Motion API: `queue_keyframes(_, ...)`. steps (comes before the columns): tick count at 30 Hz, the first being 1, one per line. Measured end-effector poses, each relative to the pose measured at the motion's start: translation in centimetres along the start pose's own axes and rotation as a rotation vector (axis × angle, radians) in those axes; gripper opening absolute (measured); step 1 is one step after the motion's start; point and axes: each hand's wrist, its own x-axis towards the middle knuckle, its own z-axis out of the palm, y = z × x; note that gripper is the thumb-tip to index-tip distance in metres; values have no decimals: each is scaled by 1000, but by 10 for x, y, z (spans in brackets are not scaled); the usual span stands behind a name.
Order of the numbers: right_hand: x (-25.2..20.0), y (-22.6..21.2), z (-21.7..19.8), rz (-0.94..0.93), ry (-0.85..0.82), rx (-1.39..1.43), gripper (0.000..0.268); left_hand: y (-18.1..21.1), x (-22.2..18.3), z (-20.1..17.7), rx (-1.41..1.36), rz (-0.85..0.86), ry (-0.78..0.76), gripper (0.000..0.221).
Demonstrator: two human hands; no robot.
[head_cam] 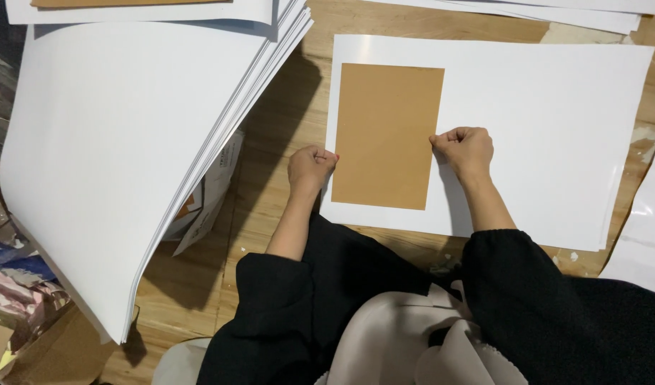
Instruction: Applying glue to a white paper sheet using a roller and then precisely sticking cardboard pieces to create a cover.
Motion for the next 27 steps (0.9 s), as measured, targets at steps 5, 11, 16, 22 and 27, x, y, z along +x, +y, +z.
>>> queue_keyframes(5,-1,-2,-1,8,1,-11,19,1,-1,-1,39,36,-13,8)
queue_keyframes(11,-1,-3,-1,7,-6,-12,17,3,-1,0,30,32,3,5)
queue_keyframes(16,2,3,2,-18,6,-35,20,12,-10,-7,99,120,33,19)
queue_keyframes(22,3,7,3,-25,23,-17,22,53,-40,-38,220,333,-36,56)
queue_keyframes(27,-1,4,2,-29,28,11,24,34,-14,-41,510,705,-95,66)
